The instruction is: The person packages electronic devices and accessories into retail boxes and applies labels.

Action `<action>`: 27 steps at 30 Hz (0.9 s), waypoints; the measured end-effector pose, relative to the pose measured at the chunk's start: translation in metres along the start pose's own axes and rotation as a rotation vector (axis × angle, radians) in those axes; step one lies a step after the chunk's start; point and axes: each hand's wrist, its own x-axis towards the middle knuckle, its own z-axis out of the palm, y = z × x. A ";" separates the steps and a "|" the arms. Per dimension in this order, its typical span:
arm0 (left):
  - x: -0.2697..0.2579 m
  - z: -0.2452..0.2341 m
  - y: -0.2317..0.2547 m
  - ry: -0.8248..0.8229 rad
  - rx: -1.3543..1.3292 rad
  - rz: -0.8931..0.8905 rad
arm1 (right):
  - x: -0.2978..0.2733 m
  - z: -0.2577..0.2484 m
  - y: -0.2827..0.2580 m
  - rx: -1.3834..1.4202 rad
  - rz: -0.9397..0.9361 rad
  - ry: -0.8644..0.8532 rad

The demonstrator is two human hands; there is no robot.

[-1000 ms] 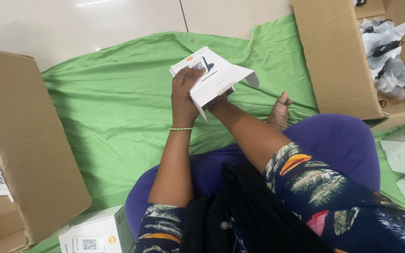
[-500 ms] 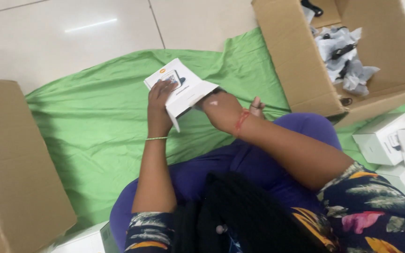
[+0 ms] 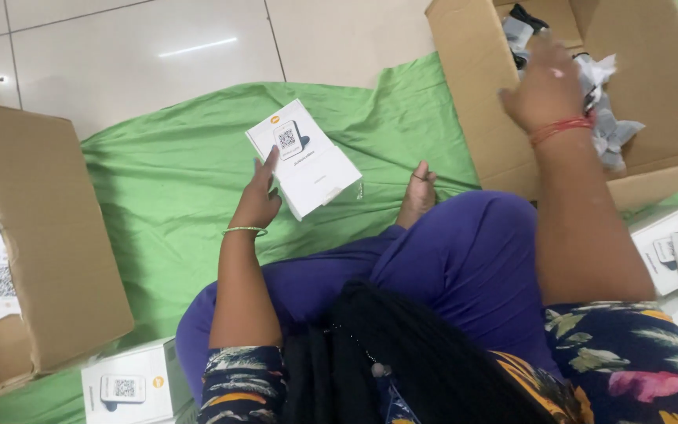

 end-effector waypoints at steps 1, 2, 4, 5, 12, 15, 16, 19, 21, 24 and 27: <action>-0.004 0.000 0.010 0.007 0.001 -0.007 | 0.002 0.009 -0.031 0.005 -0.008 -0.004; -0.008 -0.001 0.019 0.016 -0.207 -0.120 | 0.005 0.018 -0.062 0.153 -0.064 -0.187; -0.015 -0.001 0.040 0.034 -0.411 -0.236 | 0.003 0.031 -0.129 0.309 -0.127 -0.374; -0.017 0.001 0.052 0.064 -0.537 -0.278 | -0.001 0.035 -0.162 0.528 -0.039 -0.680; 0.000 0.033 0.002 0.313 -0.104 -0.013 | -0.025 0.151 -0.215 0.688 -0.296 -0.774; 0.000 0.022 0.023 0.343 -0.183 -0.215 | -0.019 0.149 -0.209 0.938 0.056 -0.940; 0.002 0.025 0.017 0.341 -0.185 -0.220 | -0.019 0.160 -0.205 0.936 0.059 -0.945; 0.010 0.031 0.001 0.353 -0.233 -0.211 | -0.017 0.162 -0.207 0.977 -0.015 -0.924; 0.011 0.032 -0.008 0.348 -0.451 -0.112 | -0.015 0.120 -0.226 1.004 0.196 -1.064; 0.001 0.023 0.021 0.309 -0.355 -0.244 | -0.013 0.126 -0.223 0.944 0.204 -1.038; 0.015 0.050 -0.028 0.306 -0.256 -0.235 | -0.019 0.214 -0.196 0.690 0.291 -0.936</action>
